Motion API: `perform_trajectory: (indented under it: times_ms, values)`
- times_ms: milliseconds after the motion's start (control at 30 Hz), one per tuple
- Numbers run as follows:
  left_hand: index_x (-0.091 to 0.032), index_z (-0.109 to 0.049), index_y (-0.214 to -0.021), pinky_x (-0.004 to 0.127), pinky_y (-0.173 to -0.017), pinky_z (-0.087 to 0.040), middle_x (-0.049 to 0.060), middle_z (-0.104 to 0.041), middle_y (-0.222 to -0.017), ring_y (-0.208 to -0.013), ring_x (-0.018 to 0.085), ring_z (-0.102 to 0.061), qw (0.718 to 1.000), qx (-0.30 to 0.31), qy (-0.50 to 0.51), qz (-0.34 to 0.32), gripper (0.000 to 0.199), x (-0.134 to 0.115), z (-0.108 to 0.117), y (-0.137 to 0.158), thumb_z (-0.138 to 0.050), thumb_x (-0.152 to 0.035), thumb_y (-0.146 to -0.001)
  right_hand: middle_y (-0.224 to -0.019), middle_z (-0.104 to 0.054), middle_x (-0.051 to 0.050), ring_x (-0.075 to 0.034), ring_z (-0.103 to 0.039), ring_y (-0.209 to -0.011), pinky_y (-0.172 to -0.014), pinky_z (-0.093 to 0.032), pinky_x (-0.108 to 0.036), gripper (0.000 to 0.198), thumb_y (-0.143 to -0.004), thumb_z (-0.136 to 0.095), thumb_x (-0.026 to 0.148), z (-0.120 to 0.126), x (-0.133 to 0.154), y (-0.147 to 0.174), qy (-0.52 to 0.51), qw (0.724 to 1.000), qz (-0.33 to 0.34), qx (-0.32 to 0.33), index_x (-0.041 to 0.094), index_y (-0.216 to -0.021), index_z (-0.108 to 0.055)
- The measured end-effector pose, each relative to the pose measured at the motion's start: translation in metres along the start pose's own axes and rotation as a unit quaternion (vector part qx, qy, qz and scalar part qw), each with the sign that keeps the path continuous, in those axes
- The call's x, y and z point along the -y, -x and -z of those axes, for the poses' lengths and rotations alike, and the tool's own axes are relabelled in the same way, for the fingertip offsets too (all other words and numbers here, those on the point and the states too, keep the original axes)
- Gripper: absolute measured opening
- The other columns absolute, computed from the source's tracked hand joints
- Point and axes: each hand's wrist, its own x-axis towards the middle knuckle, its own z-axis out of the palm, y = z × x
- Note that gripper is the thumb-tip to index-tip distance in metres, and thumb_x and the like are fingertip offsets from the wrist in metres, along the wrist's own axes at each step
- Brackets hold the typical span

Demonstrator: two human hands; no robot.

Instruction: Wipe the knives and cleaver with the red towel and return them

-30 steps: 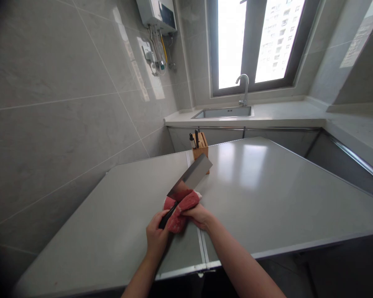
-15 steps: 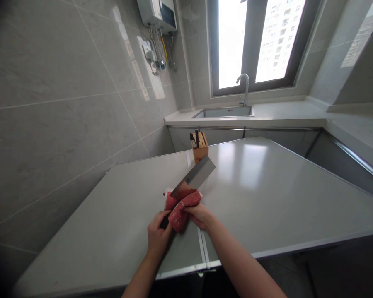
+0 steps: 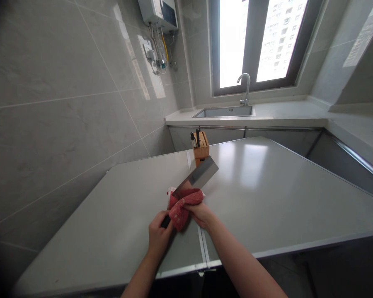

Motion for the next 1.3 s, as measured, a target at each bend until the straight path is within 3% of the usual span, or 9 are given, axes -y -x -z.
perform_trajectory:
  times_ms: [167, 400, 600, 867, 1033, 1300]
  values:
    - [-0.018, -0.068, -0.088, 0.029, -0.073, -0.051, 0.004, -0.070, -0.083, -0.077, 0.018, -0.064, 1.000, -0.006, 0.016, 0.010, 0.016, -0.0027, 0.0023, -0.0022, -0.059, -0.030, -0.082, -0.114, -0.068, -0.011, -0.026, -0.061, -0.109, -0.102, -0.042, -0.042, 0.047, -0.064, -0.081, 0.020, -0.0002, 0.0020, 0.0003, -0.002, 1.000, 0.000, 0.012, 0.014, -0.109, -0.065]
    - [-0.017, -0.067, -0.089, 0.030, -0.075, -0.050, 0.005, -0.070, -0.084, -0.079, 0.019, -0.064, 1.000, -0.018, 0.011, 0.015, 0.016, 0.0009, 0.0021, -0.0005, -0.060, -0.030, -0.082, -0.098, -0.073, -0.008, -0.025, -0.065, -0.099, -0.096, -0.045, -0.040, 0.035, -0.060, -0.082, 0.017, 0.0038, 0.0005, 0.0006, -0.028, 1.000, -0.004, -0.001, 0.015, -0.093, -0.069]
    - [-0.017, -0.066, -0.092, 0.030, -0.076, -0.049, 0.005, -0.069, -0.085, -0.080, 0.018, -0.063, 1.000, -0.014, 0.001, 0.009, 0.016, 0.0021, 0.0023, 0.0003, -0.061, -0.030, -0.083, -0.097, -0.072, -0.007, -0.025, -0.065, -0.099, -0.097, -0.044, -0.041, 0.038, -0.058, -0.084, 0.019, 0.0005, 0.0028, 0.0006, -0.011, 1.000, 0.012, -0.017, 0.015, -0.093, -0.069]
    - [-0.017, -0.067, -0.091, 0.029, -0.076, -0.049, 0.005, -0.069, -0.087, -0.081, 0.018, -0.064, 1.000, -0.012, -0.008, 0.013, 0.017, 0.0044, 0.0001, 0.0015, -0.060, -0.030, -0.083, -0.098, -0.073, -0.007, -0.027, -0.066, -0.098, -0.094, -0.047, -0.042, 0.046, -0.059, -0.083, 0.027, 0.0017, 0.0002, -0.0018, 0.044, 0.995, 0.032, -0.086, 0.017, -0.100, -0.067]
    - [-0.018, -0.068, -0.090, 0.029, -0.076, -0.049, 0.004, -0.069, -0.087, -0.081, 0.018, -0.064, 1.000, -0.018, -0.005, 0.022, 0.016, 0.0038, 0.0010, 0.0015, -0.060, -0.030, -0.083, -0.102, -0.072, -0.009, -0.030, -0.063, -0.104, -0.095, -0.046, -0.044, 0.050, -0.057, -0.084, 0.030, 0.0015, 0.0012, -0.0018, 0.061, 0.995, 0.035, -0.072, 0.018, -0.103, -0.067]
    - [-0.017, -0.068, -0.090, 0.030, -0.077, -0.049, 0.005, -0.070, -0.088, -0.082, 0.020, -0.064, 0.999, -0.036, -0.003, 0.039, 0.019, 0.0065, 0.0012, -0.0007, -0.061, -0.033, -0.082, -0.093, -0.073, -0.006, -0.026, -0.068, -0.090, -0.089, -0.050, -0.042, 0.041, -0.057, -0.085, 0.028, 0.0033, 0.0002, -0.0016, 0.052, 0.996, 0.029, -0.071, 0.018, -0.093, -0.068]
